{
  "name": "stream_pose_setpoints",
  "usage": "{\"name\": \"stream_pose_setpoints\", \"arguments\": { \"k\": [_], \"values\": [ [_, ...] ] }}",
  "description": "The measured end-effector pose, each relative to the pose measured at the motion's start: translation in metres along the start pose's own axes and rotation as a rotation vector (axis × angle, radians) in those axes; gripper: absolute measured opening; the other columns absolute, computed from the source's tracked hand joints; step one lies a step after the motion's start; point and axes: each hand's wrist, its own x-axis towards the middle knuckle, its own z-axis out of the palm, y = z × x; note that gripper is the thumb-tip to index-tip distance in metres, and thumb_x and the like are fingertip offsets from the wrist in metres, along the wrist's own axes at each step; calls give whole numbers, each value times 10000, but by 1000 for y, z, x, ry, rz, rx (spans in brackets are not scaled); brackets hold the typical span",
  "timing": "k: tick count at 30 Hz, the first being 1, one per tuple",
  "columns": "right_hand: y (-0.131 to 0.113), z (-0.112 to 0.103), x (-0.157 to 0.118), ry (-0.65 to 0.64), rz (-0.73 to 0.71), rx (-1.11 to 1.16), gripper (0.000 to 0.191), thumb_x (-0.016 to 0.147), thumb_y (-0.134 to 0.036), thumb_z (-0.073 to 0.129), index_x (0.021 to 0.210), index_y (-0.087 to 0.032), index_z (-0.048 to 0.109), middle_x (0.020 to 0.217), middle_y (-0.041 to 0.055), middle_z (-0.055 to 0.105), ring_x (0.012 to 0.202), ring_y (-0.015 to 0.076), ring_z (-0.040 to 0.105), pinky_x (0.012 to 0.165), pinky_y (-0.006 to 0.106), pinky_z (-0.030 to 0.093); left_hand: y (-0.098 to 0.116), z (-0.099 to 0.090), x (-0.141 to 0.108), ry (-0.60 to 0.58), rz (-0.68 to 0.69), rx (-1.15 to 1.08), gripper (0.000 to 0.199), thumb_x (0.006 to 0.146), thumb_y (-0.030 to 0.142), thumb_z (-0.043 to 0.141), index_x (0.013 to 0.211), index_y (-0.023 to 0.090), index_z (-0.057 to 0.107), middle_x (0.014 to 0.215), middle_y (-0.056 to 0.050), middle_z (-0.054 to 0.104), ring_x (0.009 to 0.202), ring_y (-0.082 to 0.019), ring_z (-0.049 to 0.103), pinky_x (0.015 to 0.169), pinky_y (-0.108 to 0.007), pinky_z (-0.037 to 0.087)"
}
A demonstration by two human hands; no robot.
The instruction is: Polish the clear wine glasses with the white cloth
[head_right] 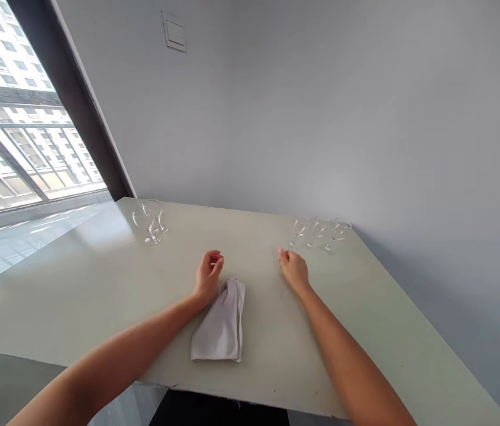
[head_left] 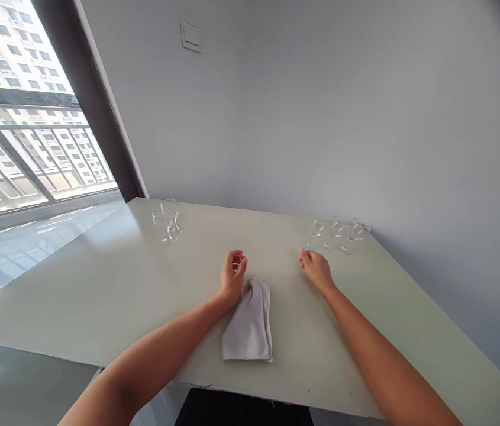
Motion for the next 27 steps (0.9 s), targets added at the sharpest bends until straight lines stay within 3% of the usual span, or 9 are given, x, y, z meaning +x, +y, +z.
{"name": "stream_pose_setpoints", "arguments": {
  "k": [3, 5, 9, 12, 14, 17, 21, 27],
  "values": [
    [-15, 15, -41, -532, -158, 155, 632, 800, -638, 223, 577, -160, 570, 526, 44, 609, 402, 116, 507, 487, 236, 388, 6, -8, 12, 244, 80, -43, 194, 760, 323, 530, 922, 230, 479, 888, -8, 504, 778, -105, 478, 700, -210, 375],
    [-25, 27, -63, -744, -250, 231, 603, 787, -647, 263, 564, -161, 541, 506, 33, 599, 372, 109, 493, 456, 228, 373, 8, -18, 24, 398, 56, -51, 206, 753, 351, 538, 899, 232, 455, 868, 1, 475, 769, -100, 468, 679, -207, 372],
    [-43, 45, -84, -699, -323, 235, 446, 720, -595, 476, 611, -165, 523, 501, -3, 571, 395, 108, 498, 429, 211, 343, 5, -49, 54, 696, -90, -1, 256, 742, 395, 539, 892, 232, 410, 861, 9, 445, 784, -100, 473, 662, -219, 383],
    [-53, 51, -87, -597, -309, 305, 355, 667, -509, 583, 725, -159, 573, 608, 2, 598, 495, 123, 521, 445, 210, 347, 0, -77, 78, 898, -185, 103, 303, 743, 376, 532, 963, 234, 377, 998, -20, 447, 833, -105, 507, 700, -237, 414],
    [-58, 53, -88, -562, -305, 372, 307, 648, -438, 614, 765, -155, 604, 668, 9, 614, 580, 140, 535, 492, 218, 367, -2, -96, 92, 963, -225, 155, 381, 735, 339, 538, 1046, 236, 342, 1115, -59, 412, 895, -128, 519, 746, -265, 425],
    [-62, 53, -91, -552, -290, 477, 254, 632, -370, 626, 761, -152, 628, 684, 9, 620, 644, 159, 537, 556, 240, 385, -4, -120, 110, 972, -249, 215, 538, 703, 294, 568, 1158, 234, 287, 1227, -112, 350, 1016, -184, 499, 832, -319, 410],
    [-63, 50, -97, -562, -183, 708, 257, 639, -367, 621, 775, -149, 623, 698, 13, 623, 661, 169, 539, 589, 262, 399, -6, -138, 126, 887, -235, 317, 665, 657, 283, 622, 1221, 233, 273, 1305, -125, 327, 1151, -235, 422, 920, -339, 365],
    [-52, 43, -93, -606, 67, 1283, 217, 623, -319, 652, 768, -166, 600, 650, 6, 613, 595, 152, 543, 566, 263, 410, -11, -150, 140, 792, -254, 404, 595, 687, 275, 591, 1200, 200, 299, 1193, -126, 482, 1000, -219, 546, 826, -333, 425]
  ]
}}
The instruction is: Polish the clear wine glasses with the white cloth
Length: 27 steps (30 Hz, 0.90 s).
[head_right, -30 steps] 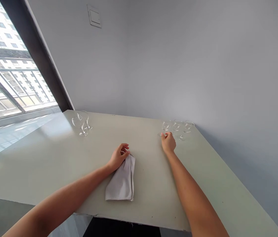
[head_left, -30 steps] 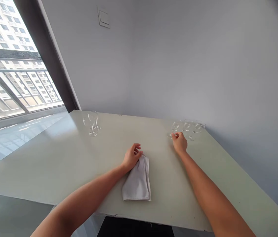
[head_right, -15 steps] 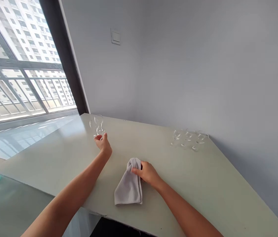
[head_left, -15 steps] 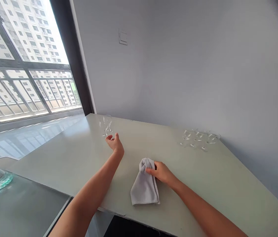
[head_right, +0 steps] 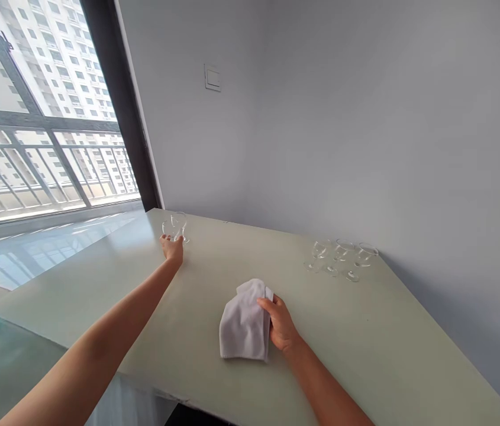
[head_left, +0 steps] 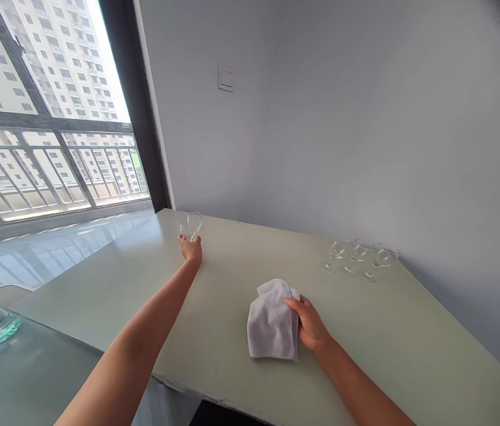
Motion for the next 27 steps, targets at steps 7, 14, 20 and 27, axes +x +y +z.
{"name": "stream_pose_setpoints", "arguments": {
  "k": [7, 14, 20, 27],
  "values": [
    [-4, -11, 6, 108, -37, 211, 139, 572, -189, 653, 700, -185, 599, 625, -19, 611, 570, 136, 542, 545, 248, 424, 2, -3, -1, -71, 50, 79, 512, 685, 340, 589, 1125, 207, 364, 958, -54, 586, 830, -183, 589, 738, -316, 436],
    [-14, -10, -2, 112, 119, 333, 241, 660, -384, 655, 770, -174, 610, 654, 21, 638, 553, 165, 574, 527, 282, 449, 10, 6, -56, -268, 245, 93, 399, 683, 376, 584, 1022, 217, 445, 869, -5, 593, 742, -127, 567, 658, -254, 416],
    [-24, -15, 0, 198, 10, 254, 269, 609, -330, 710, 797, -180, 591, 629, -5, 619, 552, 157, 573, 548, 275, 451, 21, 15, -136, -550, 543, 163, 286, 692, 359, 578, 918, 217, 471, 918, -8, 606, 883, -167, 541, 752, -294, 389],
    [-34, -25, -7, 524, -667, -283, 223, 709, -372, 598, 840, -193, 574, 729, -10, 590, 692, 148, 522, 628, 248, 397, 2, 16, -184, -719, 713, 222, 320, 755, 271, 497, 1051, 235, 381, 841, 18, 584, 723, -135, 537, 657, -263, 392]
  ]
}}
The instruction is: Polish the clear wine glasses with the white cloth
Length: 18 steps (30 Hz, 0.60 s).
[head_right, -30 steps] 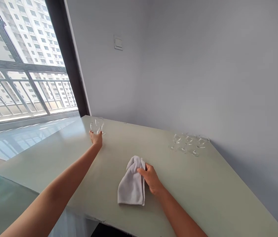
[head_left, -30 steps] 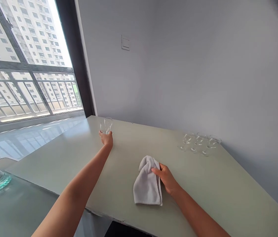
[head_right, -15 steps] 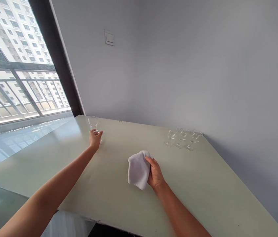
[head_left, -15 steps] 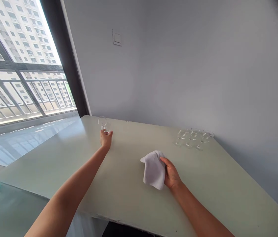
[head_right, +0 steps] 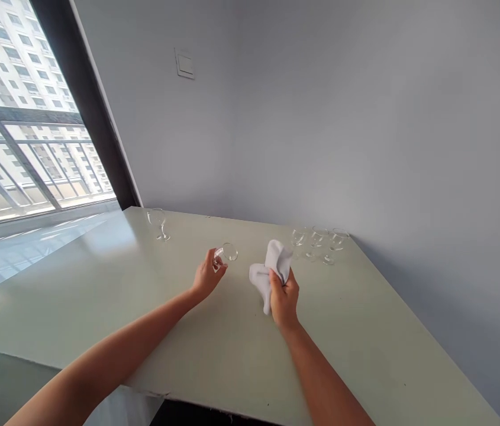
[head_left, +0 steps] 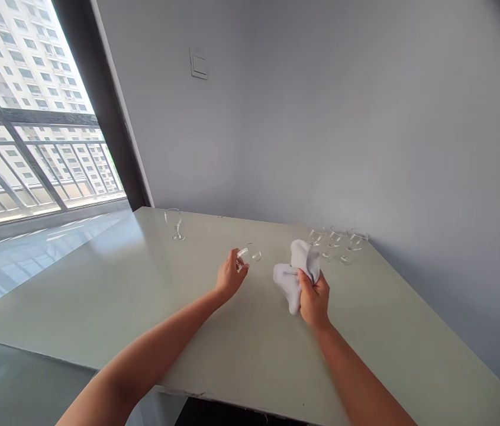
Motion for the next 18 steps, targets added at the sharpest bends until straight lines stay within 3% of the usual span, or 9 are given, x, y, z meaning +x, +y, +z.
{"name": "stream_pose_setpoints", "arguments": {
  "k": [3, 5, 7, 11, 15, 18],
  "values": [
    [-1, 7, -14, -265, -143, -211, 195, 763, -345, 531, 868, -196, 598, 762, 8, 588, 718, 158, 498, 668, 256, 377, 0, 3, -9, 23, 167, 154, 355, 765, 238, 478, 1102, 214, 371, 830, -3, 567, 792, -163, 530, 738, -306, 376],
    [1, 14, -22, -481, -103, -266, 186, 780, -340, 504, 844, -199, 608, 706, 4, 567, 653, 148, 467, 633, 254, 365, 2, 0, -12, 27, 288, 232, 353, 779, 238, 467, 1117, 194, 379, 830, -23, 564, 835, -181, 523, 767, -326, 361],
    [2, 19, -26, -611, -22, -278, 176, 778, -341, 510, 811, -199, 609, 649, -9, 529, 598, 133, 424, 587, 249, 343, 3, -5, -14, 22, 372, 304, 345, 794, 252, 457, 1125, 179, 392, 835, -42, 566, 835, -192, 519, 761, -337, 356],
    [-2, 17, -25, -774, 188, -195, 204, 741, -343, 565, 869, -191, 608, 597, -38, 463, 559, 106, 364, 533, 227, 312, 3, -11, -16, 2, 513, 420, 330, 810, 260, 439, 1123, 158, 420, 861, -76, 567, 814, -210, 509, 734, -351, 351],
    [-6, 15, -26, -907, 379, 20, 305, 683, -323, 634, 951, -180, 599, 650, -33, 508, 590, 101, 408, 571, 228, 350, 4, -9, -18, -39, 664, 433, 335, 782, 166, 418, 1117, 146, 424, 864, -88, 559, 805, -212, 499, 717, -349, 354],
    [2, 21, -32, -791, 444, 86, 233, 669, -353, 651, 782, -154, 605, 585, -37, 487, 545, 91, 397, 538, 227, 343, 6, -10, -19, -58, 714, 456, 324, 798, 141, 374, 1120, 144, 413, 845, -88, 557, 789, -212, 503, 705, -354, 357]
  ]
}}
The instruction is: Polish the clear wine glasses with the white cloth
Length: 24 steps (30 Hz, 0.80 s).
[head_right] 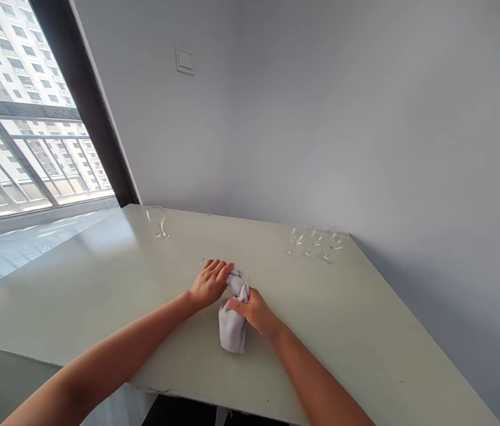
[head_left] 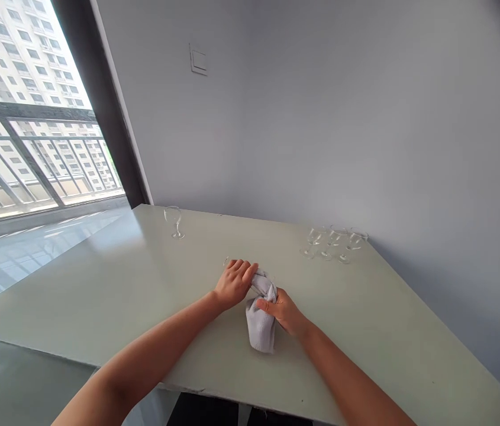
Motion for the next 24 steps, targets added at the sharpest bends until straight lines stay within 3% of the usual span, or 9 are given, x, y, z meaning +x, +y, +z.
{"name": "stream_pose_setpoints", "arguments": {
  "k": [3, 5, 9, 12, 14, 16, 20, 21, 24],
  "values": [
    [12, 4, 6, 218, -22, 37, 268, 676, -397, 637, 610, -153, 550, 513, -44, 434, 496, 80, 358, 493, 222, 312, 2, -4, 0, -61, 14, 14, 287, 836, 158, 325, 1111, 138, 401, 837, -91, 563, 787, -215, 518, 692, -355, 362],
    [14, 1, 7, 252, -49, -32, 282, 671, -398, 639, 569, -155, 538, 495, -44, 423, 485, 79, 342, 477, 222, 292, 2, -8, 1, -152, -14, -39, 268, 842, 188, 334, 1099, 134, 390, 842, -94, 568, 779, -213, 534, 676, -343, 376],
    [1, -15, 2, 72, -35, -221, 249, 638, -383, 668, 582, -156, 582, 499, -36, 452, 483, 87, 353, 458, 219, 273, -4, -23, 7, -529, -144, -380, 300, 787, 308, 466, 1043, 174, 386, 771, -40, 571, 674, -177, 544, 565, -275, 393],
    [-13, -20, -6, -167, 21, -248, 235, 632, -374, 678, 614, -152, 603, 541, -30, 485, 514, 93, 389, 480, 215, 291, -16, -40, 17, -963, -109, -782, 292, 711, 358, 565, 928, 206, 441, 729, 6, 552, 612, -142, 522, 508, -237, 392],
    [-16, -19, -8, -219, 26, -240, 238, 614, -370, 695, 602, -151, 602, 538, -35, 481, 519, 89, 386, 486, 211, 289, -22, -50, 22, -1163, -65, -922, 238, 706, 354, 567, 870, 210, 472, 676, 26, 534, 571, -129, 508, 508, -236, 398],
    [-15, -15, -7, -163, 34, -176, 255, 604, -387, 703, 612, -148, 614, 535, -32, 487, 515, 90, 393, 492, 214, 300, -21, -57, 24, -1114, -74, -803, 230, 704, 377, 570, 848, 215, 494, 662, 27, 537, 589, -138, 518, 554, -254, 408],
    [-8, -10, 1, 91, 54, 190, 283, 630, -424, 682, 745, -168, 646, 572, -26, 525, 524, 97, 433, 539, 234, 353, -6, -64, 18, -510, -84, -175, 217, 761, 359, 530, 902, 195, 517, 777, -45, 574, 772, -200, 542, 754, -341, 369],
    [-7, -10, 2, 129, 54, 268, 283, 637, -428, 676, 773, -183, 645, 573, -33, 522, 521, 94, 429, 544, 235, 356, -2, -65, 16, -410, -59, -89, 194, 797, 332, 485, 922, 187, 517, 776, -59, 574, 787, -206, 540, 780, -356, 350],
    [-13, -12, -1, 51, 55, 228, 252, 638, -410, 679, 757, -192, 634, 543, -48, 483, 507, 86, 392, 524, 228, 325, -1, -75, 13, -373, -20, -102, 222, 839, 363, 418, 936, 197, 531, 707, -47, 574, 728, -189, 544, 751, -337, 350]
  ]
}}
